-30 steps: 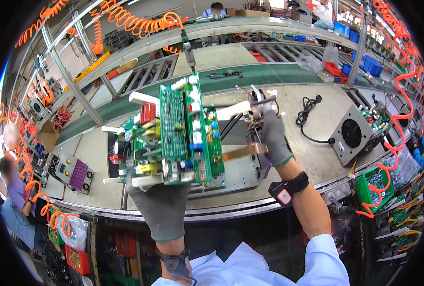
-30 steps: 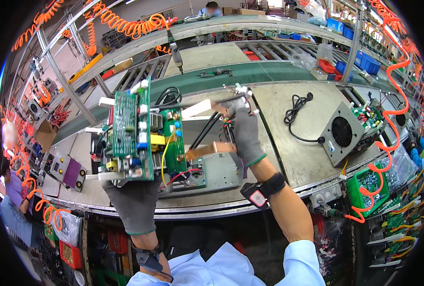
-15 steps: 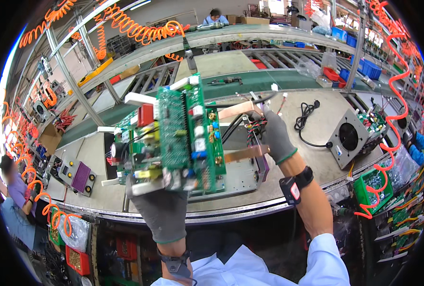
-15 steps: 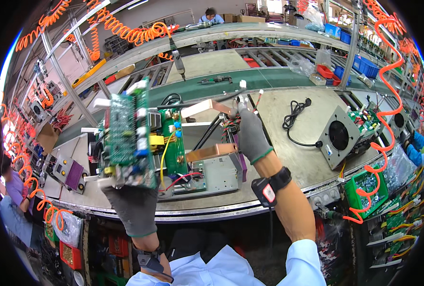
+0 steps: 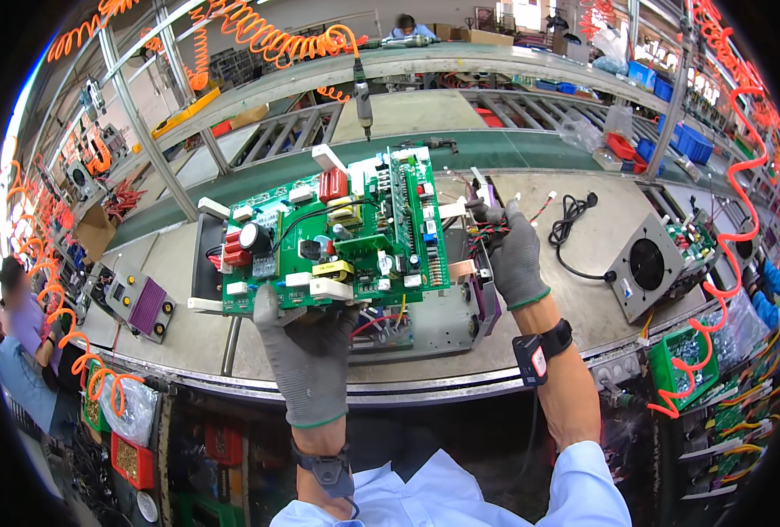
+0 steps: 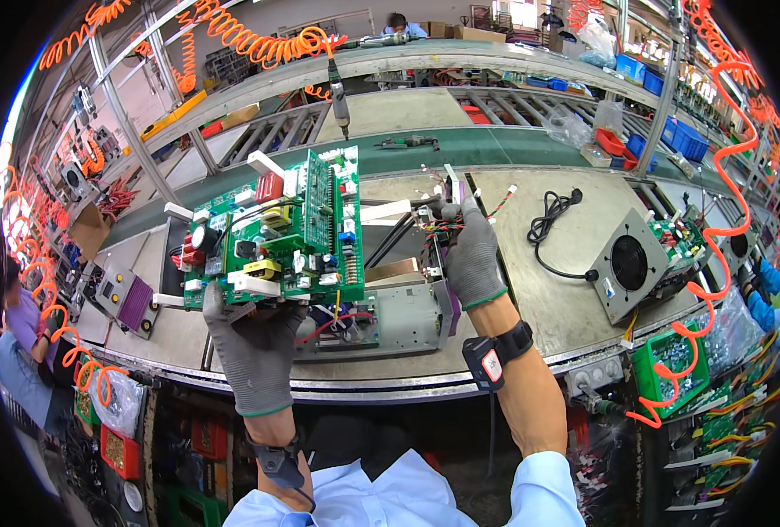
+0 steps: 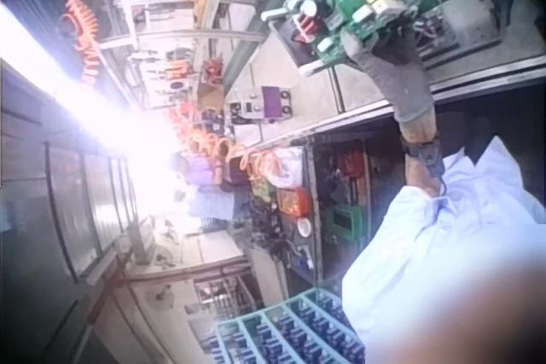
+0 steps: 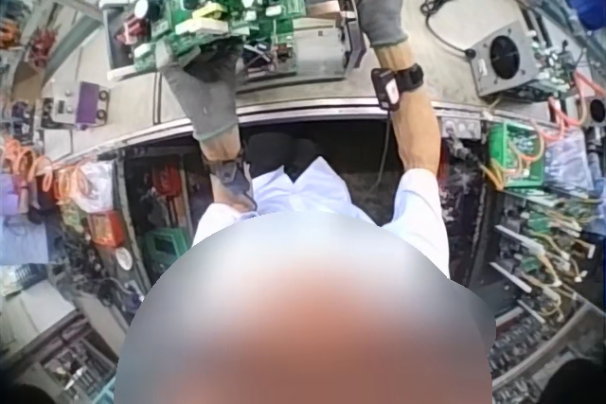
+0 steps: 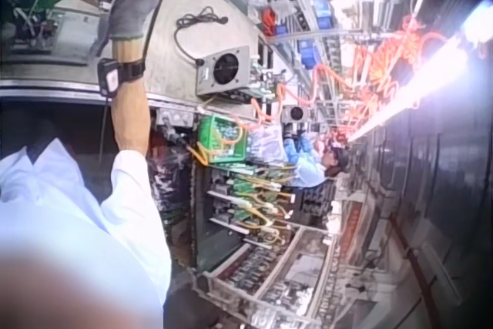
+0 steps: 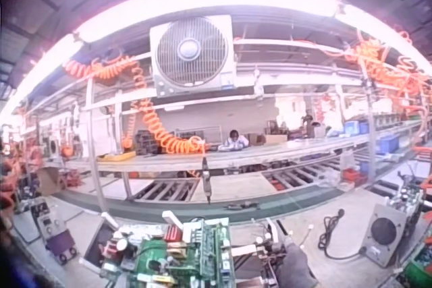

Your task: Assemble internal components, wiring, and circuit boards into an inverter chassis on a production line.

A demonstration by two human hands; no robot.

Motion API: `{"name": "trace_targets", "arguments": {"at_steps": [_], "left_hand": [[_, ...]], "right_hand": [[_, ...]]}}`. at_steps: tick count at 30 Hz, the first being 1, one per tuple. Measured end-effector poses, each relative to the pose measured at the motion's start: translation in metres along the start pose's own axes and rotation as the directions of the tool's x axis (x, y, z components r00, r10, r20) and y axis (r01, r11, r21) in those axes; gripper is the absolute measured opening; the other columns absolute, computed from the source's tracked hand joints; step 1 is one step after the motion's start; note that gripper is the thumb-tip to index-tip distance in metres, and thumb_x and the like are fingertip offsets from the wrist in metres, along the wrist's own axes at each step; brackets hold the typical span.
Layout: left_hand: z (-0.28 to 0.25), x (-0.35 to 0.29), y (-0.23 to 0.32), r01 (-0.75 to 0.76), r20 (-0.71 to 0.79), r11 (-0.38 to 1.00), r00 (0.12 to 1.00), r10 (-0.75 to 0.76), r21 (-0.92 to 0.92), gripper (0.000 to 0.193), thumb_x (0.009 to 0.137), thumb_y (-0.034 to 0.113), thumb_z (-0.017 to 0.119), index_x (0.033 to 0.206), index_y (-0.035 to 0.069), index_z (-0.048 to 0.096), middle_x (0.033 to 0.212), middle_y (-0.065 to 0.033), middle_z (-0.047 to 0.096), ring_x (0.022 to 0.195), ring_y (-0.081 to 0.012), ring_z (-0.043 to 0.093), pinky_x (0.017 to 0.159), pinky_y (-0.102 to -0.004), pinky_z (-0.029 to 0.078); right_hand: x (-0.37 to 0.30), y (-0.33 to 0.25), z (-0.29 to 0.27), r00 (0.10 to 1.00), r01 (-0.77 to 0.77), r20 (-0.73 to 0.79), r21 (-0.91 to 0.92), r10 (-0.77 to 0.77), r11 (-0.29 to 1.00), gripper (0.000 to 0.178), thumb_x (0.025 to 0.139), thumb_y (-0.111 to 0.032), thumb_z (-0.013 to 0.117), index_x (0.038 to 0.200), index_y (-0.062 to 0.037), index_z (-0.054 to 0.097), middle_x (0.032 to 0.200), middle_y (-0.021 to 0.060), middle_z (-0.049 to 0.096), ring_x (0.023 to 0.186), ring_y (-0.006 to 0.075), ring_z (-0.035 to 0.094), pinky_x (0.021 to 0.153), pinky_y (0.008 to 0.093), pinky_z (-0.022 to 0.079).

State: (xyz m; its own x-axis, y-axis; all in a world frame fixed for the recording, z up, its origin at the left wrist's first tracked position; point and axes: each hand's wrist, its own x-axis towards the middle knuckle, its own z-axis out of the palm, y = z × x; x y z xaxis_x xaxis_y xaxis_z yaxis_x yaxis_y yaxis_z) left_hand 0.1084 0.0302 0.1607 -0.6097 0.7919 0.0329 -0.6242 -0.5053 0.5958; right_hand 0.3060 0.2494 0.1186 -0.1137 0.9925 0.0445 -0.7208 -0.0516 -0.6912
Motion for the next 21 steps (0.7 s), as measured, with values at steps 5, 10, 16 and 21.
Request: {"name": "trace_targets", "arguments": {"at_steps": [5,10,16,21], "left_hand": [[0.002,0.000,-0.002,-0.023,-0.032,1.000,0.999,0.023,-0.013,0.069,0.094,0.057,0.069,0.135,0.003,0.058,0.128,-0.0208,0.061,0.116,-0.0366,0.062,0.098,-0.0583,0.054],[-0.006,-0.001,0.000,0.038,-0.002,0.999,0.999,-0.038,-0.037,0.069,0.092,0.055,0.071,0.136,0.004,0.057,0.130,-0.0208,0.060,0.120,-0.0374,0.059,0.100,-0.0592,0.052],[-0.013,0.001,-0.016,-0.028,-0.059,0.999,0.998,0.029,0.016,0.067,0.091,0.051,0.073,0.135,0.004,0.058,0.129,-0.0189,0.062,0.118,-0.0370,0.060,0.101,-0.0597,0.052],[-0.023,-0.002,-0.038,0.019,-0.088,0.963,0.996,0.004,0.268,0.065,0.095,0.054,0.072,0.138,0.007,0.058,0.130,-0.0139,0.066,0.119,-0.0289,0.065,0.104,-0.0503,0.054]], "right_hand": [[0.001,0.002,0.004,0.998,0.061,-0.001,-0.011,-0.061,0.998,0.033,0.111,-0.030,0.047,0.090,-0.0067,0.059,0.085,0.0050,0.064,0.082,0.0165,0.064,0.075,0.0328,0.055],[-0.002,0.000,0.005,0.998,0.049,-0.039,0.031,-0.048,0.998,0.035,0.111,-0.030,0.046,0.085,-0.0089,0.055,0.081,0.0029,0.059,0.074,0.0147,0.057,0.069,0.0310,0.050],[-0.006,0.000,0.012,0.999,0.028,-0.036,0.027,-0.027,0.999,0.031,0.110,-0.028,0.046,0.087,-0.0091,0.056,0.091,0.0080,0.067,0.074,0.0148,0.059,0.065,0.0294,0.051],[-0.009,0.003,0.016,0.998,0.053,-0.024,-0.036,-0.054,0.998,0.032,0.109,-0.027,0.045,0.087,-0.0080,0.057,0.115,0.0214,0.073,0.080,0.0191,0.065,0.072,0.0333,0.058]]}}
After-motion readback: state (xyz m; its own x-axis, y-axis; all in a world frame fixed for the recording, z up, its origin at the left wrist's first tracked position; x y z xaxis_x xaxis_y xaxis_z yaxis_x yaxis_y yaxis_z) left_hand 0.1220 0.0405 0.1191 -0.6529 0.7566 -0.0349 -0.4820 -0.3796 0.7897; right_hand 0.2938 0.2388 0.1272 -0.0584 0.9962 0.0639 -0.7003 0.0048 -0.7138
